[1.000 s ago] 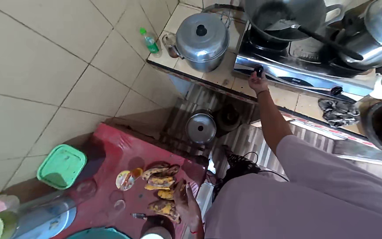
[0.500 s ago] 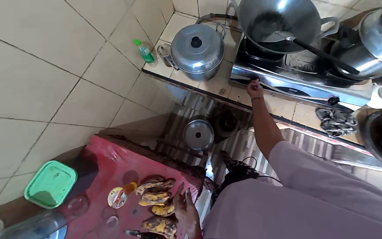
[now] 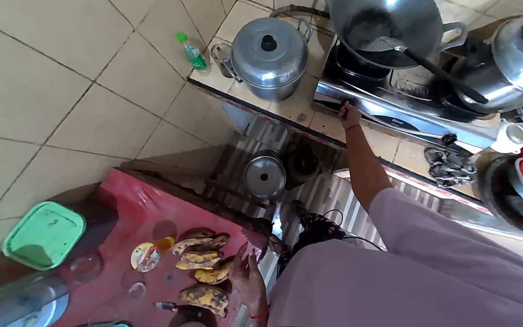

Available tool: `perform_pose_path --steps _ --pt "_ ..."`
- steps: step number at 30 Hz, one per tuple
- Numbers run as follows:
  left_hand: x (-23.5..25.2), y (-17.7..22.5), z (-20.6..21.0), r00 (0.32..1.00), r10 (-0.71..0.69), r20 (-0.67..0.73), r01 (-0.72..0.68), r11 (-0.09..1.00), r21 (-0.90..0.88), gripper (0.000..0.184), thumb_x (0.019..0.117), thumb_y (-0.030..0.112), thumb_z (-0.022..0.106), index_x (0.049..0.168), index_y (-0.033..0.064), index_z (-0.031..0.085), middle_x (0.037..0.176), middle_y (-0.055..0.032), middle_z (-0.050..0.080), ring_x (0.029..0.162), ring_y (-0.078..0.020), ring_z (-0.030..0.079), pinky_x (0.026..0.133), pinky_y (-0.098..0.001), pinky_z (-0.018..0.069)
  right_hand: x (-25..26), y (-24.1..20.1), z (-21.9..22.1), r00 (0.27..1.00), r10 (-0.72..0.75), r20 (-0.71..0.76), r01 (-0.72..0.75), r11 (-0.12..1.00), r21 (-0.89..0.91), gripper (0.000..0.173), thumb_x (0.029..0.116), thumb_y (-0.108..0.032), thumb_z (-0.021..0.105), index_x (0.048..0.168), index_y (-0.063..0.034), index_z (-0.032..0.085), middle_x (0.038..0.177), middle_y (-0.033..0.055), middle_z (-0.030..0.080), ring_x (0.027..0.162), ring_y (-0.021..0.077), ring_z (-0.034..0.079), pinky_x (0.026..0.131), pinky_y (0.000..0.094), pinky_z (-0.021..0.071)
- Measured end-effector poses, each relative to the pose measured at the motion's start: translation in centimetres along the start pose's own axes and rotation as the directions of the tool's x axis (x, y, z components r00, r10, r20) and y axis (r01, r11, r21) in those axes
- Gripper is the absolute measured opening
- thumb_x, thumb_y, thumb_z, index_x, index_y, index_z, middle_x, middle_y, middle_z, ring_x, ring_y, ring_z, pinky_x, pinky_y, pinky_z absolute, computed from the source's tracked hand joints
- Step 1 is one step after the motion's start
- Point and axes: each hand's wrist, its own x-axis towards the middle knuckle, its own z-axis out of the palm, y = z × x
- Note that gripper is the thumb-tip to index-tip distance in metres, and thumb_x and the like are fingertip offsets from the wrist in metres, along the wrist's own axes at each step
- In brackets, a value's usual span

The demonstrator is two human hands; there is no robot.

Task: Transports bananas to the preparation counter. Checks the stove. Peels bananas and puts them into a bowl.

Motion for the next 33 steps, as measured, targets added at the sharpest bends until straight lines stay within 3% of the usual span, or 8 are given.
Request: perform_pose_path --steps 6,13,18,20,22,27,30,33 --pt "-0.7 -0.4 -0.5 0.999 -0.045 -0.023 0.045 0.999 -0.015 0.033 0.0960 0.006 0.056 0.124 -0.0100 0.062 0.123 -0.0249 0.063 0.099 -0.0226 0.068 0.087 -0.0352 0.0576 -0.5 -0.5 0.3 0.995 -0.062 -0.077 0.033 0.940 -0.339 0.024 0.1042 -0.022 0.060 0.116 -0.0012 0.060 0.083 0.0053 0.060 0.064 0.0114 0.058 0.061 0.0279 0.0536" --pt "-1.4 -0.9 -1.1 0.997 -0.073 -0.028 0.073 0.997 -0.001 0.033 0.0961 0.007 0.056 0.125 -0.0091 0.061 0.128 -0.0245 0.061 0.103 -0.0231 0.067 0.089 -0.0354 0.0565 -1.1 -0.8 0.3 0.996 -0.038 -0.079 0.012 0.953 -0.303 0.022 0.1027 -0.021 0.062 0.115 -0.0026 0.059 0.081 0.0045 0.061 0.061 0.0105 0.060 0.057 0.0263 0.0541" --pt "-1.3 -1.0 -1.2 0.998 -0.058 0.019 0.059 0.998 -0.015 0.030 0.0966 0.007 0.055 0.121 -0.0093 0.062 0.121 -0.0211 0.066 0.099 -0.0200 0.069 0.087 -0.0342 0.0577 -1.6 0.3 -2.7 0.998 0.019 0.060 0.012 0.877 -0.480 0.050 0.1030 -0.050 0.056 0.118 -0.0031 0.064 0.091 0.0074 0.066 0.071 0.0142 0.063 0.065 0.0320 0.0560" --pt "-1.3 -1.2 -1.2 0.997 -0.050 0.051 0.051 0.998 -0.028 0.030 0.0968 0.006 0.054 0.121 -0.0095 0.062 0.118 -0.0199 0.067 0.098 -0.0174 0.069 0.086 -0.0319 0.0579 -4.2 1.1 -5.1 0.983 0.091 0.158 0.029 0.775 -0.631 0.053 0.1069 -0.049 0.047 0.135 -0.0048 0.059 0.111 0.0129 0.068 0.083 0.0179 0.065 0.075 0.0359 0.0559" --pt "-1.2 -1.1 -1.0 0.994 -0.063 0.086 0.067 0.996 -0.051 0.028 0.0987 0.006 0.055 0.121 -0.0097 0.062 0.115 -0.0186 0.068 0.094 -0.0158 0.069 0.084 -0.0316 0.0588 -7.2 3.1 -8.6 0.960 0.164 0.228 0.075 0.635 -0.769 0.043 0.1086 -0.034 0.049 0.135 -0.0016 0.058 0.110 0.0157 0.067 0.084 0.0191 0.063 0.075 0.0374 0.0553" --pt "-1.1 -0.7 -0.5 0.984 -0.063 0.165 0.073 0.995 -0.060 0.029 0.0992 0.008 0.055 0.121 -0.0093 0.062 0.116 -0.0187 0.068 0.097 -0.0164 0.069 0.087 -0.0335 0.0575 -11.1 10.0 -21.3 0.827 0.501 0.257 0.330 -0.061 -0.942 0.039 0.1052 -0.016 0.057 0.136 0.0080 0.059 0.138 0.0293 0.060 0.131 0.0423 0.057 0.114 0.0561 0.0409" --pt "-1.2 0.0 -0.4 0.950 -0.110 0.292 0.145 0.984 -0.102 0.032 0.1011 0.011 0.050 0.124 -0.0092 0.061 0.113 -0.0167 0.068 0.094 -0.0155 0.068 0.086 -0.0334 0.0574 -14.5 10.6 -26.7 0.829 0.559 0.037 0.252 -0.313 -0.916 0.037 0.1029 -0.015 0.057 0.131 0.0081 0.063 0.140 0.0296 0.059 0.135 0.0450 0.052 0.115 0.0613 0.0379" --pt "-1.3 -1.1 -0.3 0.848 -0.204 0.490 0.303 0.944 -0.133 0.035 0.1068 0.016 0.042 0.125 -0.0064 0.061 0.109 -0.0145 0.070 0.090 -0.0187 0.071 0.082 -0.0352 0.0604 -16.3 10.6 -30.5 0.840 0.514 -0.172 0.037 -0.371 -0.928 0.041 0.1038 -0.021 0.056 0.132 0.0083 0.062 0.142 0.0286 0.058 0.136 0.0417 0.053 0.114 0.0584 0.0407"
